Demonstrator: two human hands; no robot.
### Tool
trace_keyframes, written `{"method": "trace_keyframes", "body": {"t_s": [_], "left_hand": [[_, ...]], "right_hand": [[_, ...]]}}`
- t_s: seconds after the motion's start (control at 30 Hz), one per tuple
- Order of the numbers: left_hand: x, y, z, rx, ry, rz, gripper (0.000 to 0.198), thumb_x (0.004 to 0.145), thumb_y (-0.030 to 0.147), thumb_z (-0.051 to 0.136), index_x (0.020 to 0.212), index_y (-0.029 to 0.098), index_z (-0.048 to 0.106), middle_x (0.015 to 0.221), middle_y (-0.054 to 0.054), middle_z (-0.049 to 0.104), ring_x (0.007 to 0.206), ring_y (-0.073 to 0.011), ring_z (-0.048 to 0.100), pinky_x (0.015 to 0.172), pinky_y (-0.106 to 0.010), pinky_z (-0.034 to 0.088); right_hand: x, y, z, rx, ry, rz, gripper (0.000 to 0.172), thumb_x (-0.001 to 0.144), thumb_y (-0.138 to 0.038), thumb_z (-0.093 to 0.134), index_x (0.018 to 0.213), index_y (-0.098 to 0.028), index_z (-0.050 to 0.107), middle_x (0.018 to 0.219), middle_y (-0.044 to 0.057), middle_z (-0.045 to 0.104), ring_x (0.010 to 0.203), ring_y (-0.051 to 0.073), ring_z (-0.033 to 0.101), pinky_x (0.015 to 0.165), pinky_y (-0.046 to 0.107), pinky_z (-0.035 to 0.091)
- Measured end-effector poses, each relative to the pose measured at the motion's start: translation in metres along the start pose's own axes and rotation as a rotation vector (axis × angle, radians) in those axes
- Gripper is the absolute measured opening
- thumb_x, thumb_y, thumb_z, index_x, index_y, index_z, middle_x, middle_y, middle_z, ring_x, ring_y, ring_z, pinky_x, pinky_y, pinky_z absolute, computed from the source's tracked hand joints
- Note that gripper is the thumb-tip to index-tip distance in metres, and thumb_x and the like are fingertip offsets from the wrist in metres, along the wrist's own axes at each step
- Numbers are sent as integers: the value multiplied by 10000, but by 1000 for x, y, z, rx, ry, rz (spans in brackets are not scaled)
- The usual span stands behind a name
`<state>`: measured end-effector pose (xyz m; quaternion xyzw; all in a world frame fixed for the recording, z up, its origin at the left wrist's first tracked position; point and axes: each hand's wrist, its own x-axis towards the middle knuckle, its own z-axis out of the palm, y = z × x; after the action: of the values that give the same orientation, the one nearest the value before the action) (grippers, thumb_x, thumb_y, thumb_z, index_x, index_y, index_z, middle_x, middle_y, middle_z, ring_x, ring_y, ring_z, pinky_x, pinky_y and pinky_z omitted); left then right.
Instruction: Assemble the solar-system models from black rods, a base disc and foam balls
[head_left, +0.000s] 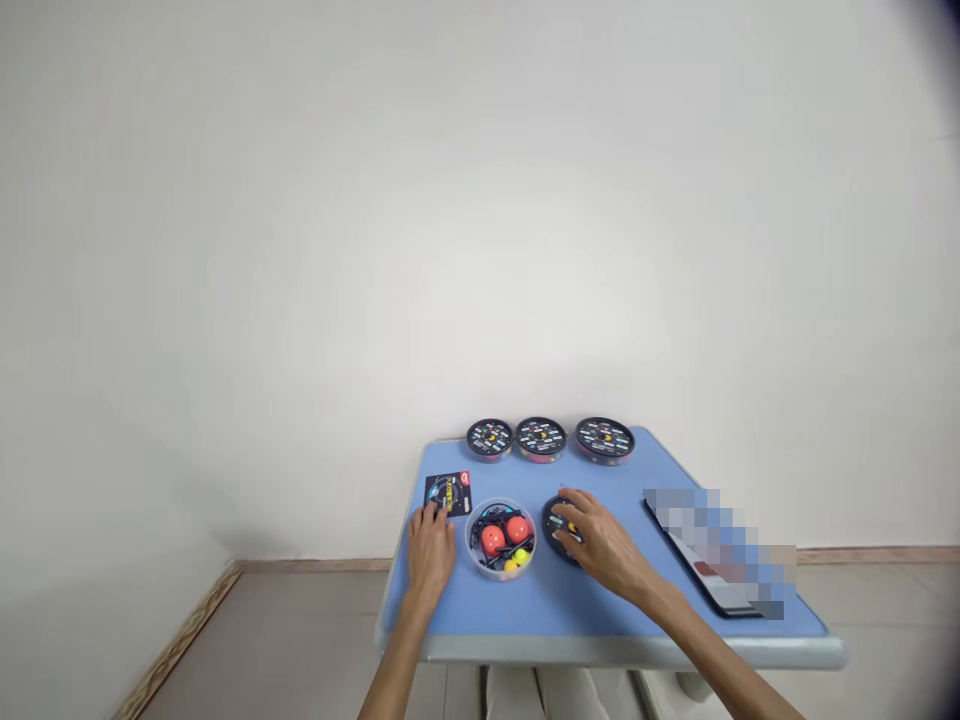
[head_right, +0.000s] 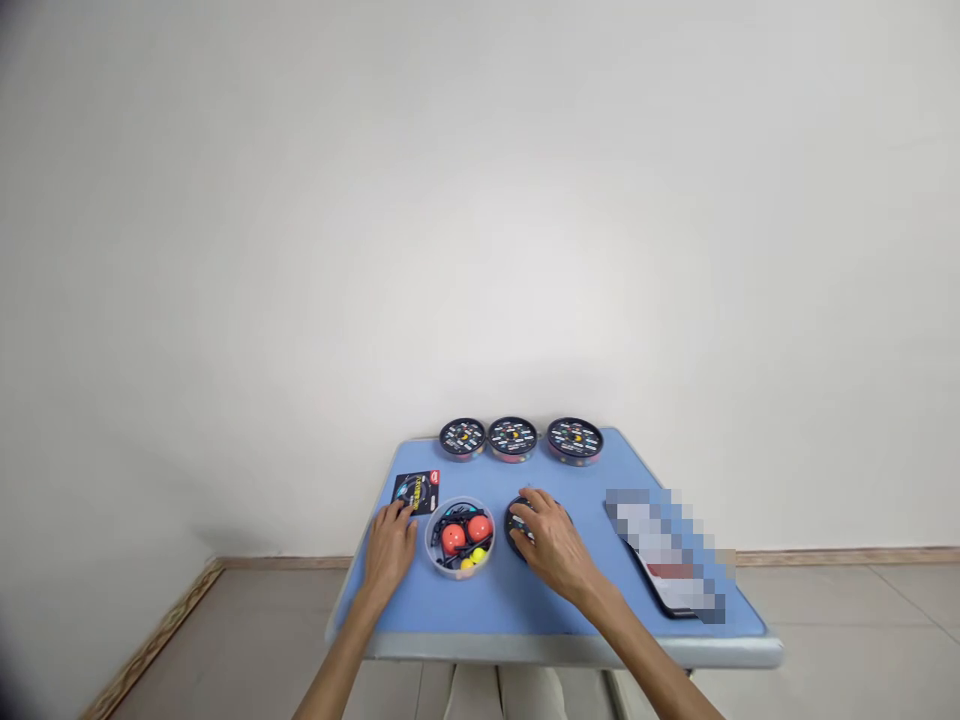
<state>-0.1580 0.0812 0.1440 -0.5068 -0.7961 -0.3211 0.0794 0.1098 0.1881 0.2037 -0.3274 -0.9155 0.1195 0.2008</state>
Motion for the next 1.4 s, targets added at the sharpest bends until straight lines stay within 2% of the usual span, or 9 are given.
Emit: {"method": "trace_keyframes", "body": {"t_s": [0.17, 0.3, 0.47, 0.57, 0.67, 0.8, 0.93, 1.13, 1.4], "left_hand": [[2, 13, 2, 3, 9, -76, 336, 889, 184, 452, 1120, 131, 690, 1290, -194, 601, 1215, -363, 505, 1060, -555, 362], [-21, 24, 2, -71, 35, -85, 398, 960, 227, 362, 1266, 115, 591, 1325, -193, 575, 1270, -309, 498, 1072, -486, 396], [-56, 38, 6, -350, -44, -15, 575, 898, 271, 507, 1443, 133, 387, 1471, -159, 468, 1379, -256, 412, 1142, -425, 350], [-61, 41, 6, -539, -123, -19, 689, 819, 196, 556, 1473, 165, 343, 1531, -135, 401, 1435, -260, 327, 1187, -460, 269], [-60, 41, 3, -594, -163, -18, 669, 830, 221, 561, 1468, 183, 361, 1538, -134, 395, 1442, -267, 316, 1192, -487, 246], [-58, 42, 0, -578, -192, -17, 774, 799, 370, 670, 1480, 190, 348, 1559, -156, 353, 1457, -312, 279, 1185, -537, 233], [-58, 49, -3, -508, -255, -86, 1020, 627, 309, 817, 1505, 204, 309, 1600, -163, 260, 1480, -346, 205, 1194, -540, 207], [-58, 50, -5, -518, -273, -110, 1013, 653, 253, 785, 1522, 183, 268, 1606, -166, 248, 1486, -303, 203, 1204, -498, 202], [-59, 46, 1, -565, -220, -95, 1000, 628, 261, 802, 1505, 216, 324, 1588, -144, 309, 1464, -332, 262, 1195, -516, 233]], "right_hand": [[16, -9, 7, 15, -67, -146, 355, 945, -162, 367, 992, -180, 718, 1319, 148, 617, 1257, 294, 518, 1007, 434, 463], [21, -26, 16, -4, -132, -239, 394, 965, -159, 349, 885, -200, 733, 1316, 112, 627, 1294, 295, 486, 1013, 423, 456], [30, -45, 28, -63, -234, -250, 302, 838, -72, 481, 886, -170, 763, 1371, 137, 591, 1363, 401, 395, 1026, 519, 420], [36, -54, 29, -101, -290, -241, 257, 759, -71, 566, 855, -175, 781, 1374, 143, 592, 1357, 440, 390, 1026, 547, 402], [41, -64, 27, -137, -316, -223, 231, 730, -81, 615, 845, -176, 792, 1340, 157, 614, 1326, 443, 427, 1024, 537, 393], [41, -72, 28, -149, -313, -208, 230, 756, -114, 616, 897, -170, 789, 1270, 178, 650, 1282, 408, 470, 1005, 503, 398], [38, -67, 29, -133, -292, -184, 250, 749, -91, 587, 863, -206, 779, 1254, 141, 661, 1270, 375, 470, 992, 490, 405], [38, -48, 23, -69, -252, -184, 293, 783, -41, 495, 715, -201, 730, 1102, 112, 708, 1081, 284, 590, 884, 376, 480], [53, -44, 29, -61, -150, -151, 349, 888, -89, 418, 872, -177, 755, 1313, 137, 629, 1218, 294, 526, 987, 412, 452]]}}
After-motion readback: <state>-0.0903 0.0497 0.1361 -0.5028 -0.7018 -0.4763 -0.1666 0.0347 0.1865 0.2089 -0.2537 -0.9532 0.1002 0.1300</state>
